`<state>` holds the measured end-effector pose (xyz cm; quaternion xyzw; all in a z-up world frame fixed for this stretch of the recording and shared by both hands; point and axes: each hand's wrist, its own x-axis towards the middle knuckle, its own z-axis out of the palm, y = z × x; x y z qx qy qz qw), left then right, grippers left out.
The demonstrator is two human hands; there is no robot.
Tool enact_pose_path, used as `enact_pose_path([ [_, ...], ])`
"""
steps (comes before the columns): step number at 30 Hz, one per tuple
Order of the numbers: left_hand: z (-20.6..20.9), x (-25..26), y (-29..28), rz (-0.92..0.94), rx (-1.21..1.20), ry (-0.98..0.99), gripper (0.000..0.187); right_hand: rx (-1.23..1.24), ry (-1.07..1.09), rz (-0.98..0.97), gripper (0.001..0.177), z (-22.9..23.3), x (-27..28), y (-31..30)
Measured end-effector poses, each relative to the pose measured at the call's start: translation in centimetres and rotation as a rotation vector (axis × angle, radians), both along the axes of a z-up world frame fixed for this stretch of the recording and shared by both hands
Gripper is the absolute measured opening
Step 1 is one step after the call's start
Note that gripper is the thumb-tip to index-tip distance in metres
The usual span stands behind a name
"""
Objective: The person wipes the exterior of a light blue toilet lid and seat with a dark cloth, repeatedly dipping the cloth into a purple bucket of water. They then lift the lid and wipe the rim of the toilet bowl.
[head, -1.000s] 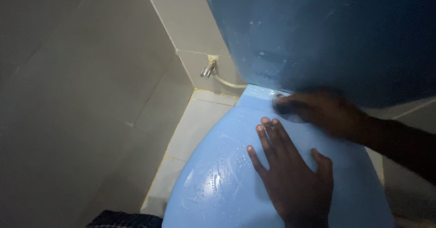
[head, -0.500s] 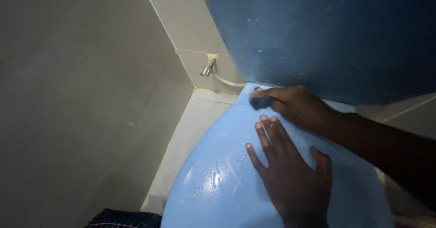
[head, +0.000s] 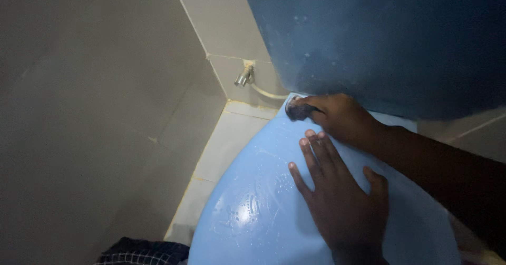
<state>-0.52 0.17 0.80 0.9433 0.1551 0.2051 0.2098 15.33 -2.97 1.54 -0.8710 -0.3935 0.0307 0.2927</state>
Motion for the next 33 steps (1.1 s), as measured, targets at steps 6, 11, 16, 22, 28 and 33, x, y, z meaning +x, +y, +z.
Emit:
enact_pose_path([
  [6,0.2,-0.4,-0.1,0.028,-0.016,-0.032,0.089,-0.335,0.241,-0.336,0.043,1.4,-2.6,-5.7],
  [11,0.5,-0.5,0.0,0.013,-0.007,-0.044,0.089,-0.198,0.194,-0.228,0.038,1.2,-1.6,-3.7],
  [16,0.1,-0.8,0.1,0.003,-0.052,-0.09,0.085,0.106,0.271,-0.036,0.032,0.1,-0.4,-0.6],
  [22,0.3,0.6,2.4,-0.117,-0.138,0.112,0.064,-0.132,0.111,-0.173,0.033,1.8,-3.2,-6.2],
  [28,-0.4,0.6,10.0,0.083,0.091,-0.027,0.066,-0.082,0.3,-0.308,0.029,0.6,-1.9,-3.4],
  [33,-1.0,0.5,10.8,0.129,0.148,0.024,0.067,0.057,0.126,0.038,0.026,0.3,0.6,1.4],
])
